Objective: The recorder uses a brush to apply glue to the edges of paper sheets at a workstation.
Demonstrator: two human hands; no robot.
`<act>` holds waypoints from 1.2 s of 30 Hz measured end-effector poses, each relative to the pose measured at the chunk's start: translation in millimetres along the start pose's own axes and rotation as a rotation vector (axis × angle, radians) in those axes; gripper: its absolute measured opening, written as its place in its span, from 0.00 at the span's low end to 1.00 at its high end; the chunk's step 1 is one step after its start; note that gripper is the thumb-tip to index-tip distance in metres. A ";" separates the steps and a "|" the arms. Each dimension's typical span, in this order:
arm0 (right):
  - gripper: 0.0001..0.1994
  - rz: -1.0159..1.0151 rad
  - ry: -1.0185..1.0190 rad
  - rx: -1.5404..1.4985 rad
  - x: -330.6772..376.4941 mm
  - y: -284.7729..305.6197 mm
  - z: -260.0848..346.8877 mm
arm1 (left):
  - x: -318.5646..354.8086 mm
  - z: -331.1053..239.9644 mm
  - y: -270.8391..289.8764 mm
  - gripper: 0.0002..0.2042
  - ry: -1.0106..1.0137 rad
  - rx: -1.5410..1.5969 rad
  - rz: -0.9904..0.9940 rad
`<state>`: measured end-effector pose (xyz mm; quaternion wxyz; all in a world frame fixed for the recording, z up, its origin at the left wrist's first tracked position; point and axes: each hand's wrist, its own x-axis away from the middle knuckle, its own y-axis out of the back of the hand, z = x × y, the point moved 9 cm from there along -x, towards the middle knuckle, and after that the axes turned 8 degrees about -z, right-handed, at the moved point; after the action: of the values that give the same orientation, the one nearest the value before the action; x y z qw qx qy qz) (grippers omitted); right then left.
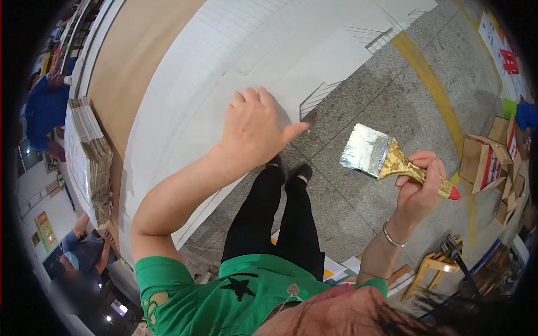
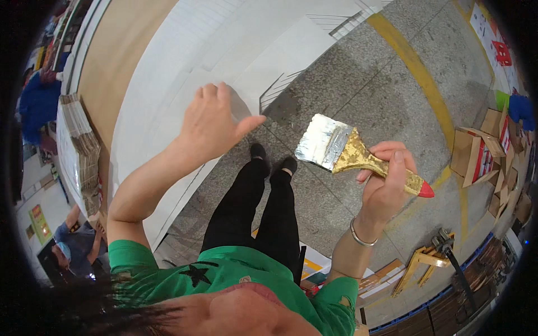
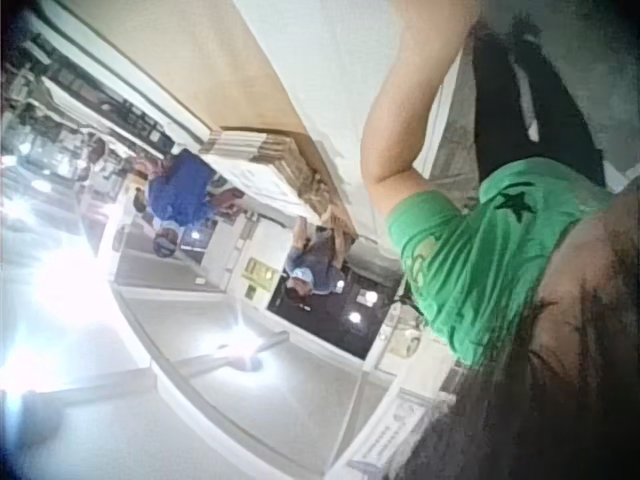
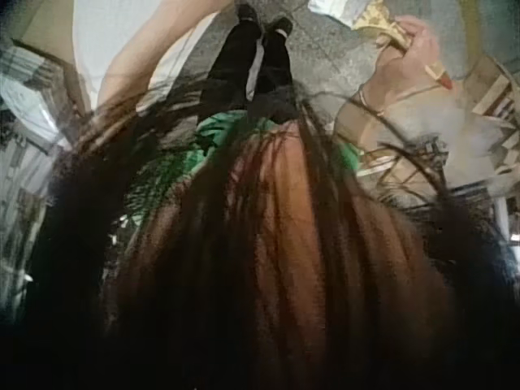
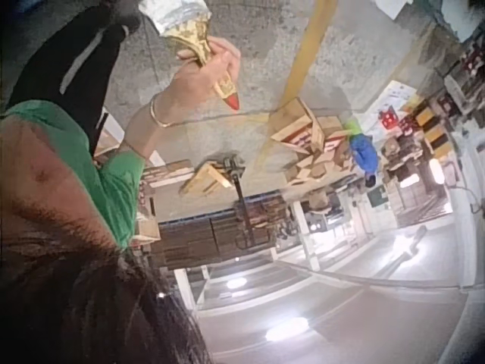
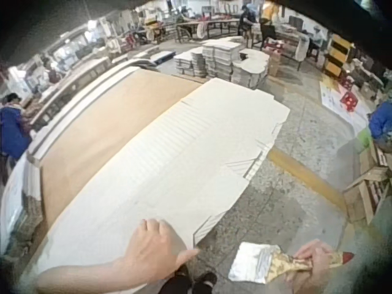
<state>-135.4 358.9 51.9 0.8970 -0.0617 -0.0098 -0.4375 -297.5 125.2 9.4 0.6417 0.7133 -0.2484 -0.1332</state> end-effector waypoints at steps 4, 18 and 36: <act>0.15 0.029 -0.007 -0.043 3.6 -16.1 -8.2 | 12.1 -10.6 -18.6 0.45 0.036 -0.399 0.051; 0.12 -0.036 0.047 -0.037 -7.5 -44.9 -5.3 | 1.9 -12.9 -24.2 0.36 -0.284 -0.278 0.270; 0.12 -0.078 0.088 0.000 -33.0 -62.6 -14.7 | -4.0 8.5 -9.9 0.27 -0.228 0.102 0.306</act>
<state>-205.5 344.9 41.4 0.8789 -0.0420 0.0276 -0.4744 -303.3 120.6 -2.0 0.5853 0.6790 -0.4314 -0.1012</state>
